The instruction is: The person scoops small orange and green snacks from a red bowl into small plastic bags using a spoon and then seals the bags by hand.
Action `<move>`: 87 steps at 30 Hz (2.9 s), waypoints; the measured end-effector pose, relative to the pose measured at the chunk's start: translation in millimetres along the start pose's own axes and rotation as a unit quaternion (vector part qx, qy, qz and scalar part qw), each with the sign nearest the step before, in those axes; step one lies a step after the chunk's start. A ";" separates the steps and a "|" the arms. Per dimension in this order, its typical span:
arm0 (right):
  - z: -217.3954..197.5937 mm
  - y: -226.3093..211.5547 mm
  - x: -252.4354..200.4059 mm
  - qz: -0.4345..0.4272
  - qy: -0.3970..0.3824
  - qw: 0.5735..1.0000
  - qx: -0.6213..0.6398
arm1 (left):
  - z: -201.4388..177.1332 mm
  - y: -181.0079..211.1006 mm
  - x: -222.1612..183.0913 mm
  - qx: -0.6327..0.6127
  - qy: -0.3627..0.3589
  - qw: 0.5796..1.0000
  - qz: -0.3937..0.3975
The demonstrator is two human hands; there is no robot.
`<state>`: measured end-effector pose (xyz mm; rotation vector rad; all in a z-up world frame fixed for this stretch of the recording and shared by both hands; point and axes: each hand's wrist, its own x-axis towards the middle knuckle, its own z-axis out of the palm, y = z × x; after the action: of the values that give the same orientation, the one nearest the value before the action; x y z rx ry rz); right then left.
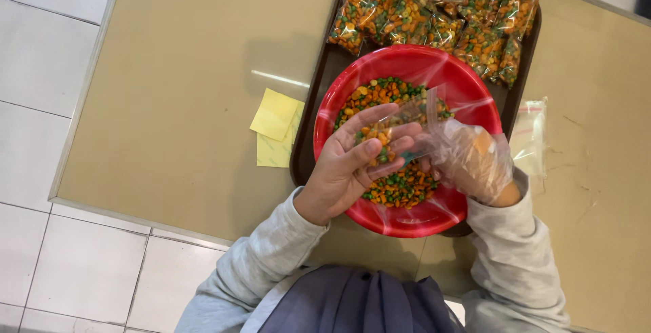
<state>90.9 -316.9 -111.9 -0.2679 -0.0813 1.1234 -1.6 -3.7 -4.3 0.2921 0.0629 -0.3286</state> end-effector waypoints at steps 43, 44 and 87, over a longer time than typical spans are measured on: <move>186.3 41.3 -16.2 -0.401 0.373 0.298 -0.782 | 22.5 5.4 -0.5 0.118 0.010 0.993 -0.012; 200.8 43.8 -14.5 -0.340 0.401 0.101 -0.845 | 20.4 4.5 -0.4 0.112 0.010 0.994 0.006; 207.7 -4.1 35.6 -0.354 0.439 0.627 -0.538 | 21.7 -1.5 3.2 0.171 0.062 0.983 0.008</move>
<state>68.6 -251.0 87.1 -1.6935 0.0291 -0.0889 1.3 -12.4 15.7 0.6529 0.1281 -0.3047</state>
